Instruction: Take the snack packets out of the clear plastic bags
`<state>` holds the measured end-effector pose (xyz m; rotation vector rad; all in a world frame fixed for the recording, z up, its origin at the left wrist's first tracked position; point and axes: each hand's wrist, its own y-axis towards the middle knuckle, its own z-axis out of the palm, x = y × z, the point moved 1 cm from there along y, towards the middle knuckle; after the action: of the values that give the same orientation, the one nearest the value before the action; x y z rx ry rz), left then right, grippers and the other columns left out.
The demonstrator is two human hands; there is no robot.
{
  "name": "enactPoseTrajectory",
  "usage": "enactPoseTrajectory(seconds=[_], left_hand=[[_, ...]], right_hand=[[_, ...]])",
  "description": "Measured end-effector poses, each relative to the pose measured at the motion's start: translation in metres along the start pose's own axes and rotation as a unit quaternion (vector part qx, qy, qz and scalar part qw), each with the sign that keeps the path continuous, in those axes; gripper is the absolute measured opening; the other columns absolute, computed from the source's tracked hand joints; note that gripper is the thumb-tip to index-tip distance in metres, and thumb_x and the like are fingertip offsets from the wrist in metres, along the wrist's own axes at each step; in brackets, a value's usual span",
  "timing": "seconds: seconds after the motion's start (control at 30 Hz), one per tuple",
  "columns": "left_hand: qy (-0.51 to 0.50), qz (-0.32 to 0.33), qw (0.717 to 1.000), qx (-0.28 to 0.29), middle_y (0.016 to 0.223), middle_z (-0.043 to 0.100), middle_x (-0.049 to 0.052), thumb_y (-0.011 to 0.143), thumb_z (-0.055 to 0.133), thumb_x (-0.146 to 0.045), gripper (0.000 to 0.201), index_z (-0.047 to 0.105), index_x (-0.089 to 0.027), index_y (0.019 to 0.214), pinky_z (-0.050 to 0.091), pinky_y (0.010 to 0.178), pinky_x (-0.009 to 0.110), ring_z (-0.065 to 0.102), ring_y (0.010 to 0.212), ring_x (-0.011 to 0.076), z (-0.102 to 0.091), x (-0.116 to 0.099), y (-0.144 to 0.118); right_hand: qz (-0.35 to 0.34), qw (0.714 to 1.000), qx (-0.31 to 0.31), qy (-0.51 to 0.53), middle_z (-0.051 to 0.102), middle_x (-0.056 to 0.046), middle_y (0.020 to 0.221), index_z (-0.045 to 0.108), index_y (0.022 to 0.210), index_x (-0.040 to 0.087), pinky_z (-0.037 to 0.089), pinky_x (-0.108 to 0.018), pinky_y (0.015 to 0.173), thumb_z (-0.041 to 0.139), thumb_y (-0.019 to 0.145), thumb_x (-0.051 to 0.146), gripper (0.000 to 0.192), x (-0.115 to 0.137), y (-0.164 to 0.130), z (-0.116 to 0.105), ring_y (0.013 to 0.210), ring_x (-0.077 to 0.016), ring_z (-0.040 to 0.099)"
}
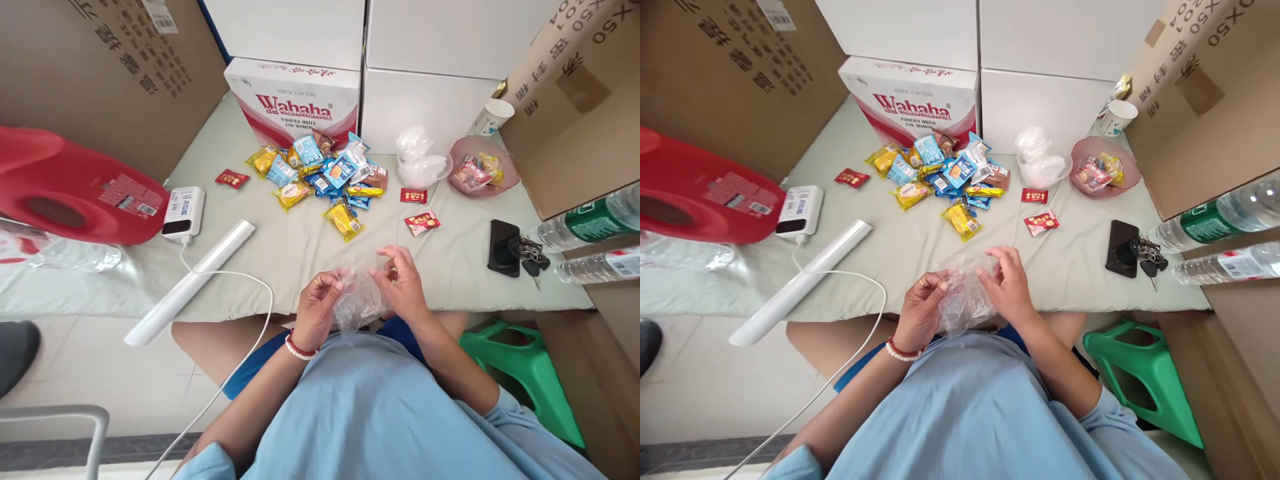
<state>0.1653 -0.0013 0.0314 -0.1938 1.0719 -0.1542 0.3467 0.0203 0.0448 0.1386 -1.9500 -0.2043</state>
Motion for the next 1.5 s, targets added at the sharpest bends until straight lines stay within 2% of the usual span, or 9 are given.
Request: enactPoseTrajectory(seconds=[0.17, 0.33, 0.63, 0.83, 0.97, 1.13, 1.23, 1.37, 1.5], left_hand=[[0.029, -0.006, 0.999, 0.022, 0.112, 0.072, 0.007, 0.073, 0.089, -0.038, 0.033, 0.062, -0.02, 0.077, 0.053, 0.099, 0.039, 0.065, 0.116, 0.0234, 0.002, 0.006, -0.004], [0.07, -0.034, 0.997, -0.023, 0.095, 0.074, 0.004, 0.079, 0.081, -0.051, 0.035, 0.067, -0.019, 0.084, 0.052, 0.087, 0.032, 0.067, 0.092, 0.0181, 0.002, 0.012, 0.003], [0.062, 0.009, 0.989, -0.135, 0.069, 0.057, -0.006, 0.076, 0.082, -0.047, 0.038, 0.054, -0.021, 0.075, 0.046, 0.059, 0.021, 0.054, 0.062, 0.0087, -0.014, 0.003, 0.035], [0.132, 0.024, 0.982, -0.134, 0.065, 0.056, -0.006, 0.082, 0.076, -0.052, 0.038, 0.053, -0.022, 0.076, 0.035, 0.043, 0.021, 0.047, 0.049, 0.0078, -0.016, 0.01, 0.047], [0.154, 0.013, 0.982, -0.11, 0.065, 0.056, -0.006, 0.085, 0.072, -0.053, 0.037, 0.053, -0.022, 0.078, 0.038, 0.044, 0.021, 0.05, 0.048, 0.0078, -0.007, 0.012, 0.043], [0.179, 0.021, 0.982, -0.058, 0.067, 0.059, -0.005, 0.086, 0.072, -0.058, 0.04, 0.054, -0.022, 0.079, 0.04, 0.047, 0.022, 0.053, 0.049, 0.008, 0.005, 0.014, 0.035], [0.191, 0.025, 0.981, -0.035, 0.067, 0.059, -0.005, 0.086, 0.071, -0.059, 0.041, 0.055, -0.021, 0.079, 0.041, 0.049, 0.022, 0.053, 0.05, 0.0081, 0.004, 0.014, 0.033], [0.181, 0.018, 0.98, -0.082, 0.064, 0.058, -0.006, 0.085, 0.073, -0.055, 0.038, 0.055, -0.022, 0.079, 0.039, 0.049, 0.022, 0.052, 0.049, 0.008, -0.012, 0.009, 0.033], [0.176, 0.028, 0.974, -0.143, 0.064, 0.059, -0.006, 0.083, 0.073, -0.049, 0.033, 0.055, -0.022, 0.078, 0.037, 0.047, 0.022, 0.052, 0.049, 0.0081, -0.035, 0.001, 0.042]], right_hand=[[-0.078, 0.99, 0.118, -0.013, 0.057, -0.009, 0.133, 0.075, 0.104, 0.025, 0.056, -0.031, 0.074, 0.067, 0.096, 0.033, 0.014, -0.006, 0.007, -0.002, 0.078, -0.0122, 0.058], [-0.095, 0.988, 0.121, 0.01, 0.061, -0.009, 0.123, 0.076, 0.097, 0.023, 0.055, -0.033, 0.081, 0.062, 0.099, 0.031, 0.015, -0.012, 0.004, 0.008, 0.084, -0.0142, 0.062], [0.03, 0.979, -0.001, 0.203, 0.062, -0.006, 0.129, 0.069, 0.087, 0.026, 0.051, -0.04, 0.098, 0.078, 0.086, 0.036, 0.014, -0.046, 0.009, -0.089, 0.115, -0.0216, 0.06], [0.104, 0.993, -0.055, 0.025, 0.067, -0.008, 0.118, 0.074, 0.09, 0.023, 0.051, -0.04, 0.096, 0.075, 0.084, 0.04, 0.017, -0.082, 0.0, -0.139, 0.112, -0.0234, 0.062], [0.057, 0.98, -0.173, -0.075, 0.068, -0.007, 0.104, 0.073, 0.103, 0.023, 0.053, -0.036, 0.083, 0.063, 0.095, 0.04, 0.021, -0.051, -0.009, -0.125, 0.093, -0.0208, 0.064], [-0.036, 0.994, 0.082, -0.065, 0.053, -0.014, 0.146, 0.048, 0.151, 0.028, 0.056, -0.034, 0.078, 0.073, 0.089, 0.042, 0.069, -0.002, -0.006, -0.05, 0.11, -0.0247, 0.062], [-0.005, 0.988, 0.152, -0.038, 0.061, -0.013, 0.127, 0.051, 0.149, 0.021, 0.055, -0.035, 0.077, 0.076, 0.087, 0.043, 0.071, -0.012, 0.01, -0.023, 0.095, -0.0215, 0.062], [0.019, 0.97, 0.223, 0.09, 0.057, 0.0, 0.086, 0.072, 0.116, 0.019, 0.049, -0.027, 0.066, 0.074, 0.088, 0.05, 0.042, -0.033, 0.025, -0.039, 0.073, -0.0136, 0.053], [0.006, 0.975, 0.178, 0.129, 0.057, -0.001, 0.083, 0.075, 0.095, 0.021, 0.049, -0.028, 0.068, 0.076, 0.086, 0.053, 0.033, -0.041, 0.019, -0.088, 0.075, -0.0143, 0.055]])
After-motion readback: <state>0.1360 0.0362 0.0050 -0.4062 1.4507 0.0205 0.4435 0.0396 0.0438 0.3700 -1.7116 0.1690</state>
